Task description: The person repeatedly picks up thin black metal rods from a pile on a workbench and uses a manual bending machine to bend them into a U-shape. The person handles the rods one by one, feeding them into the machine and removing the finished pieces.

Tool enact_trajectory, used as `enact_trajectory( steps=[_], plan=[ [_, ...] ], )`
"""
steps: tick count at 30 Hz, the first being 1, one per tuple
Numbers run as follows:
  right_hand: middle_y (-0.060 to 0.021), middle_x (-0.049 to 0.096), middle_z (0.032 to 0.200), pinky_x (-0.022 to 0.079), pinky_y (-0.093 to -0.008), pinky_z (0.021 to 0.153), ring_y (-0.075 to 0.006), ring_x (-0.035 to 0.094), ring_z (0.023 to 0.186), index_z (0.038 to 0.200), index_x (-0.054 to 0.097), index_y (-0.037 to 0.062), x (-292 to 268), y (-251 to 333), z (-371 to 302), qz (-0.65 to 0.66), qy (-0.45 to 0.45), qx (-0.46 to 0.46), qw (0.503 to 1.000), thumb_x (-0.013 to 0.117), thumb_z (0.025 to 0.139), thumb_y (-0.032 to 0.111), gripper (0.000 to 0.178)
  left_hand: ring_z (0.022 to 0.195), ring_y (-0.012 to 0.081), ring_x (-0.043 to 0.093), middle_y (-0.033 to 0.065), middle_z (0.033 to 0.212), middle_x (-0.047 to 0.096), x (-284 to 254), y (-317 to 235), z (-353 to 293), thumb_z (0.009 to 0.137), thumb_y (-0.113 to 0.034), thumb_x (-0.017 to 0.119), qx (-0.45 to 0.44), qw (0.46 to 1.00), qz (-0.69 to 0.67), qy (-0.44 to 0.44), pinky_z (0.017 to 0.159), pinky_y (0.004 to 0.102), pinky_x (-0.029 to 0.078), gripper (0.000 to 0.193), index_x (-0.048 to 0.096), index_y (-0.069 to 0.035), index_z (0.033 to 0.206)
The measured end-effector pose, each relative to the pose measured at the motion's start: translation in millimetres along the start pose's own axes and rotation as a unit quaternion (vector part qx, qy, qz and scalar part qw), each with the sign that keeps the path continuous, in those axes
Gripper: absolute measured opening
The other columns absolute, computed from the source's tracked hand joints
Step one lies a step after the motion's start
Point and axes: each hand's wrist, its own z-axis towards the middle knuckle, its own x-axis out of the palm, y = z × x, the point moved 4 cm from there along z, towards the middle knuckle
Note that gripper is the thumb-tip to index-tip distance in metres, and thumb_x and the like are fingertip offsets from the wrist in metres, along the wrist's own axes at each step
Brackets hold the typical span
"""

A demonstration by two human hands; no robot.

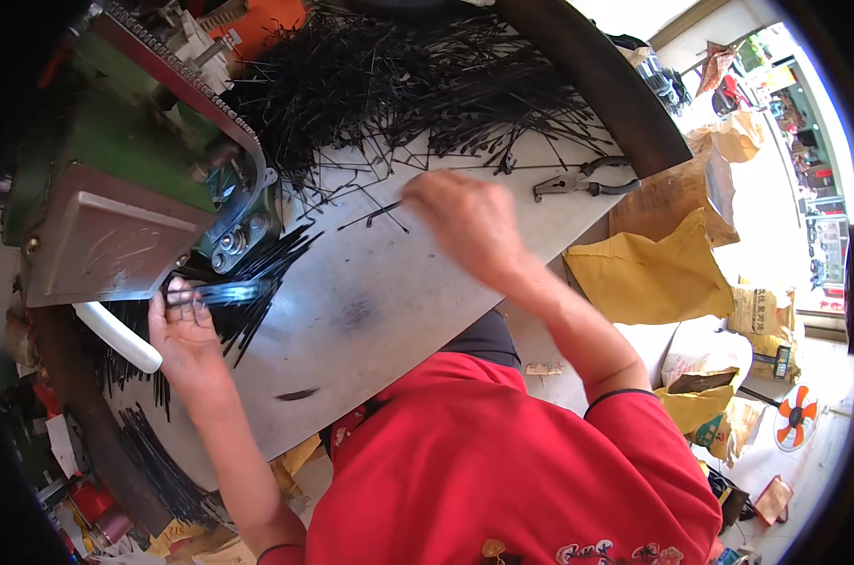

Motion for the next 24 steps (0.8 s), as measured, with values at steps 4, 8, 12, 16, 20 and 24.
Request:
enact_trajectory(
  steps=[4,8,12,16,20,24],
  plan=[
    [-0.0061,0.066,0.084,0.052,-0.0343,0.06,-0.0253,0.065,0.069,0.094,0.067,0.0123,-45.6,-32.5,-2.7,-0.098,-0.058,0.049,0.992,0.065,0.084,0.017,0.011,0.073,0.0074,0.056,0.0029,0.086,0.062,6.7,0.7,-13.1,0.093,-0.022,0.059,-0.033,0.999,0.028,0.0,0.067,0.0207,0.046,0.017,0.059,-0.006,0.101],
    [-0.0057,0.065,0.08,0.05,-0.0348,0.059,-0.026,0.064,0.066,0.095,0.067,0.0126,-73.3,-50.4,-2.7,-0.145,-0.103,0.059,0.982,0.065,0.085,0.016,0.011,0.072,0.0046,0.053,0.0005,0.085,0.057,22.8,4.1,-33.6,0.095,-0.02,0.056,-0.035,0.996,0.07,0.031,0.068,0.0184,0.049,0.033,0.054,-0.001,0.122],
    [-0.0049,0.058,0.074,0.046,-0.039,0.056,-0.0273,0.062,0.066,0.097,0.063,0.0152,-59.2,-75.1,2.6,-0.189,-0.035,0.018,0.981,0.059,0.08,0.01,0.018,0.073,0.0041,0.054,-0.0001,0.086,0.057,24.7,10.5,-37.0,0.095,-0.019,0.056,-0.048,0.994,0.07,0.071,0.067,0.0172,0.048,0.03,0.055,-0.004,0.121],
    [-0.0041,0.055,0.075,0.047,-0.0383,0.055,-0.0238,0.063,0.072,0.091,0.061,0.0156,-57.3,-76.3,5.5,-0.232,-0.088,-0.037,0.968,0.056,0.076,0.006,0.018,0.067,0.0071,0.053,0.0027,0.082,0.058,24.8,12.2,-45.5,0.09,-0.018,0.061,-0.06,0.995,0.077,0.022,0.061,0.0163,0.045,0.021,0.059,-0.004,0.105],
    [0.0,0.056,0.079,0.047,-0.031,0.049,-0.0204,0.059,0.062,0.093,0.062,0.0158,-78.5,-24.7,20.3,-0.201,-0.258,-0.146,0.934,0.059,0.072,0.004,0.025,0.067,0.0118,0.056,0.0066,0.087,0.063,21.6,16.0,-44.0,0.087,-0.016,0.059,-0.093,0.988,0.096,0.08,0.059,0.0213,0.045,0.012,0.056,-0.008,0.096],
    [0.0009,0.054,0.069,0.043,-0.0288,0.044,-0.0148,0.055,0.053,0.099,0.061,0.0142,-59.6,73.3,28.2,-0.067,-0.225,-0.332,0.914,0.062,0.066,0.01,0.033,0.068,0.0137,0.06,0.0077,0.086,0.063,37.0,26.2,-41.9,0.087,-0.009,0.059,-0.083,0.988,0.1,0.089,0.058,0.0228,0.045,0.01,0.056,-0.006,0.096]
  ],
)
